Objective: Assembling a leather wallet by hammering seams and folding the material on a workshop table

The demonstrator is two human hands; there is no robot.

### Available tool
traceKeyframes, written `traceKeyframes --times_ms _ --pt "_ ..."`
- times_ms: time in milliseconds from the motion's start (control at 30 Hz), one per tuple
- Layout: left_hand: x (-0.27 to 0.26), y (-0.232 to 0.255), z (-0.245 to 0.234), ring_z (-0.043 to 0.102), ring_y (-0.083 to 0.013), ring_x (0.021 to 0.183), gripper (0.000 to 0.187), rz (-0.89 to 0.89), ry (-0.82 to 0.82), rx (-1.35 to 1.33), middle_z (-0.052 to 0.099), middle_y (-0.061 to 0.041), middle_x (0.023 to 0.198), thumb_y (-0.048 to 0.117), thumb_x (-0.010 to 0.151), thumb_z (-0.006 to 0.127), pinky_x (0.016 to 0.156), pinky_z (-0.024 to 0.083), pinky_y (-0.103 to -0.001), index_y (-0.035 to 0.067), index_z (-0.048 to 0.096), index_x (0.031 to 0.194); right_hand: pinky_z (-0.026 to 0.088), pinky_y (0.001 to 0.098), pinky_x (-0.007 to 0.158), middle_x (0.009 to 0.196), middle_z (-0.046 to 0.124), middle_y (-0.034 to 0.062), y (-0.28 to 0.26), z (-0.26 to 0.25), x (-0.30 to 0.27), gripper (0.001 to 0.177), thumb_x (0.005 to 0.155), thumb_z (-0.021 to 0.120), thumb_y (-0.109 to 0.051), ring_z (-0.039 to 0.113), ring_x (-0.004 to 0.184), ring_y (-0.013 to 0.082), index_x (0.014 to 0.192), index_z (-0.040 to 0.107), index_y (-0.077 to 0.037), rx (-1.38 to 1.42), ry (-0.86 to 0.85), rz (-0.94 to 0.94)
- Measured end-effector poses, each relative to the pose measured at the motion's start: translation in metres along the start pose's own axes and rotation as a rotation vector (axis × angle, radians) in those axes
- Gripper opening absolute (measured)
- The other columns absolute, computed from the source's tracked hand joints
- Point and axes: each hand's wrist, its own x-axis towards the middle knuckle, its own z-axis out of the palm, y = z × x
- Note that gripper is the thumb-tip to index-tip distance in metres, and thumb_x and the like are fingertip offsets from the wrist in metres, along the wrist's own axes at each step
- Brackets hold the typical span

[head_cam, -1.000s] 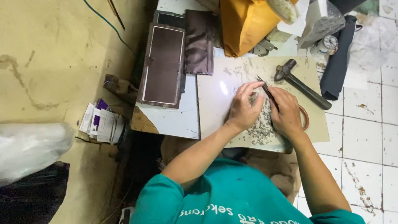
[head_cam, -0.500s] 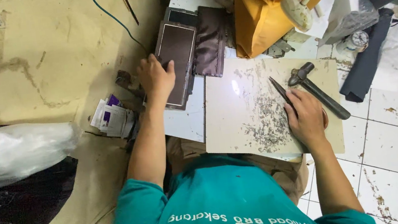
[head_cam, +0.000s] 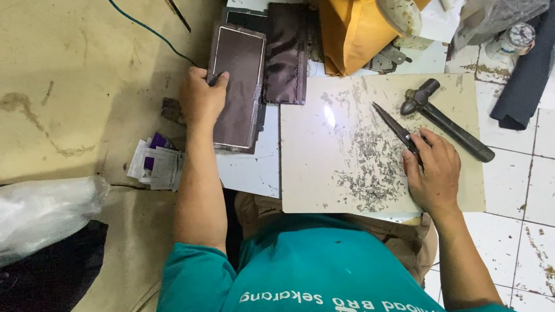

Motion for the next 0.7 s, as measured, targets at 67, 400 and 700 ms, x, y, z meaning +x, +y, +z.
traceKeyframes --times_ms 67,400,700 --pt "-0.001 0.006 -0.007 0.071 -0.0407 0.079 0.038 -0.006 -0.056 -0.084 0.069 -0.016 0.075 0.038 0.075 0.089 0.066 0.053 -0.050 0.008 0.072 0.090 0.046 0.0470 0.100 0.132 0.066 0.0136 0.002 0.003 -0.003 0.033 0.105 0.068 -0.026 0.062 0.122 0.0365 0.131 0.070 -0.007 -0.008 0.000 0.015" --pt "0.010 -0.002 -0.009 0.068 -0.0299 0.096 0.044 -0.066 -0.661 -0.862 0.060 -0.017 0.111 0.004 0.093 0.076 0.073 0.061 -0.039 0.000 0.048 0.126 0.047 0.0471 0.106 0.121 0.070 0.0154 -0.004 -0.001 0.004 0.030 0.104 0.069 -0.021 0.065 0.120 0.0364 0.127 0.071 -0.002 0.018 0.024 -0.028" --pt "-0.070 0.008 -0.078 0.054 -0.0252 0.103 0.043 0.252 -0.106 -0.573 0.047 -0.021 0.098 -0.008 0.089 0.083 0.092 0.047 -0.034 -0.016 0.059 0.123 0.047 0.0470 0.097 0.117 0.061 0.0161 0.005 -0.011 -0.008 0.037 0.103 0.068 -0.024 0.061 0.115 0.0382 0.135 0.070 -0.006 -0.077 -0.046 0.003"
